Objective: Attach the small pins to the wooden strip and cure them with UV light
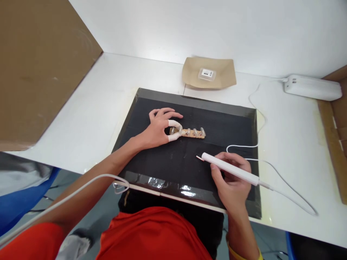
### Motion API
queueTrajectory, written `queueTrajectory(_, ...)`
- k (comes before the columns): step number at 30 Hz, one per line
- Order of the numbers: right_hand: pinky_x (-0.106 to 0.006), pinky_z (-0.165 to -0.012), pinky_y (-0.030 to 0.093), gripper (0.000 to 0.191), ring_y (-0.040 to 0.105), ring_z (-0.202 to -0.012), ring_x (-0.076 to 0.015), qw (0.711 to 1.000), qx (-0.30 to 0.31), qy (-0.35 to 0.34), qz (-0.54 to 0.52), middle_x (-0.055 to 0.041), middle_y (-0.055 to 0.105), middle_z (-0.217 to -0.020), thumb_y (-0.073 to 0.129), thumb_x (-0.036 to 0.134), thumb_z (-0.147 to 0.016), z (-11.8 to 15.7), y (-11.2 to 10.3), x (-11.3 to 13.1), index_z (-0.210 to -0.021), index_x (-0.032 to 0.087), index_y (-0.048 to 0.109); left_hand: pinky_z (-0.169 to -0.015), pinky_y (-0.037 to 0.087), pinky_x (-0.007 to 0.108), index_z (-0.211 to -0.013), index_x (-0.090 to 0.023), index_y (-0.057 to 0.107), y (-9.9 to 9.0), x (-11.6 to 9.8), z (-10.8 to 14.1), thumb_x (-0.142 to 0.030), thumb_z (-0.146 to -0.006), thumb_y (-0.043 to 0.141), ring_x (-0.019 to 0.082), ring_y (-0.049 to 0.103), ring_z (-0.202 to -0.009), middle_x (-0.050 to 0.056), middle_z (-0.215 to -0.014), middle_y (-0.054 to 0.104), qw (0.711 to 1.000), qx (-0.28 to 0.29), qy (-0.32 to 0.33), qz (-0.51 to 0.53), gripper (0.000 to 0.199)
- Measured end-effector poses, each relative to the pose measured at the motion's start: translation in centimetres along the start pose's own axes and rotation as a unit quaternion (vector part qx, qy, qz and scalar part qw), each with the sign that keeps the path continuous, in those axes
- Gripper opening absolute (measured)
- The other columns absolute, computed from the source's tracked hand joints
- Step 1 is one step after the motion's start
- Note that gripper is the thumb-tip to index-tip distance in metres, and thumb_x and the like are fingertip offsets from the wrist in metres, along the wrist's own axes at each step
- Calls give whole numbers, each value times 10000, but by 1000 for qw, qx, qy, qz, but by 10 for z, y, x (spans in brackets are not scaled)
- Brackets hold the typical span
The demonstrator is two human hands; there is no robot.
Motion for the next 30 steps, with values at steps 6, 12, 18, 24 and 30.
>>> queueTrajectory(6,-246,-631,579,412,687,-742,-124,1000,4,-4,-9,4,718,-969,767,111,-822,-1,1,2,-1170,264,607,-1175,207,562,-938,-238,746,1,-3,2,-314,-921,666,305,499,-1431,55,-1403,701,1000,-9,-14,-11,112)
queueTrajectory(12,-238,-622,573,394,675,-709,-113,1000,9,-12,-4,9,716,-957,756,117,-837,-1,2,3,-1168,260,598,-1146,215,588,-885,-219,748,-2,-10,4,-245,-875,707,326,528,-1402,55,-1357,723,999,-46,-2,-30,50)
queueTrajectory(18,-228,-615,566,385,672,-715,-107,1000,3,-8,-5,2,711,-965,755,125,-845,0,1,3,-1167,255,590,-1133,206,600,-843,-221,749,-4,-18,5,-192,-870,707,342,539,-1399,38,-1340,736,992,-88,47,-77,57)
queueTrajectory(24,-223,-611,572,391,682,-718,-108,1000,6,-12,-13,4,712,-954,746,112,-842,0,2,6,-1169,255,586,-1131,218,595,-860,-228,745,-11,-20,9,-186,-865,727,342,552,-1384,38,-1338,738,990,-104,57,-74,45)
queueTrajectory(30,-217,-654,587,477,693,-787,-115,999,7,-8,-35,23,700,-901,733,77,-812,0,0,5,-1218,263,566,-1134,290,552,-889,-239,758,-28,-27,25,-199,-891,766,304,567,-1344,45,-1299,741,989,-120,84,-20,41)
Point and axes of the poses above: each hand's wrist, its own z-axis away from the middle knuckle, its own y-axis out of the palm, x = y × z, the point moved 6 cm from there along -z, towards the middle knuckle
